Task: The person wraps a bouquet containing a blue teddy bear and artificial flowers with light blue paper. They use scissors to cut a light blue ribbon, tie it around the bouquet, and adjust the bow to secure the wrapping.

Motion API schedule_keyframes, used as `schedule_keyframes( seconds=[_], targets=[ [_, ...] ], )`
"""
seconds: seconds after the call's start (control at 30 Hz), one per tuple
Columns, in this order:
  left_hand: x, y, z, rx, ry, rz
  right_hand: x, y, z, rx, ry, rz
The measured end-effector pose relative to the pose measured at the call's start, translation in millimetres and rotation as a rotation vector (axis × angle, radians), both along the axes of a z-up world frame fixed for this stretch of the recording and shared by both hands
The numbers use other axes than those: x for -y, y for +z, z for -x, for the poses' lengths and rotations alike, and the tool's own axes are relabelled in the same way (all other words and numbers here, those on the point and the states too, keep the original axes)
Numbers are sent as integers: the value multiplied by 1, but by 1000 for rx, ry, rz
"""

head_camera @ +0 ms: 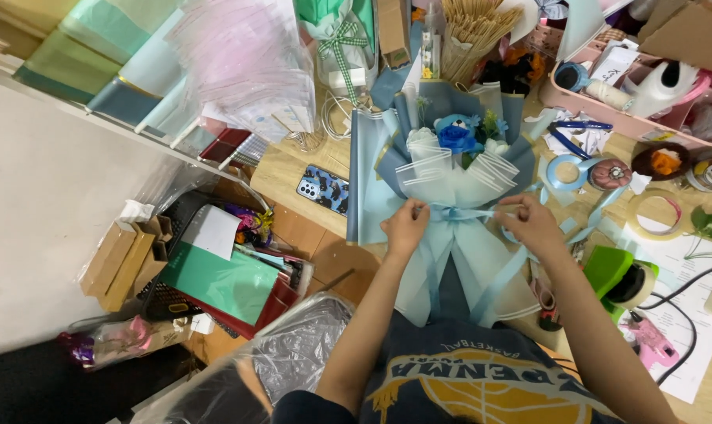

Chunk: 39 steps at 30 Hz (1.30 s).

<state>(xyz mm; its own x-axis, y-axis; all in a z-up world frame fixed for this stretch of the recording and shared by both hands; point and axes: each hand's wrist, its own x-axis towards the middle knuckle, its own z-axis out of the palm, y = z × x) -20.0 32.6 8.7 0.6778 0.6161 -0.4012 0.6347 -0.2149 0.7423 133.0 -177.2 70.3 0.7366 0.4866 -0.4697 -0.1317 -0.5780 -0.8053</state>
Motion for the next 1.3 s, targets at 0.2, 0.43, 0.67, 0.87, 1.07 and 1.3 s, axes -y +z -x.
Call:
schedule_keyframes(
  seconds=[0.2,0.43,0.67,0.87,1.07,1.3],
  targets=[
    [-2,35,-3,22,-39,-86,-16,24,20,525,419,541],
    [-4,58,-14,159,-34,25,-46,-24,29,554,486,479],
    [-28,77,12,230,39,152,-7,60,1,565,628,571],
    [-65,99,63,258,119,22,67,67,-48,361,573,917],
    [-72,144,105,64,-47,270,90,88,-14,-20,603,897],
    [18,129,100,19,-432,693,28,121,106,-244,940,299]
  ],
)
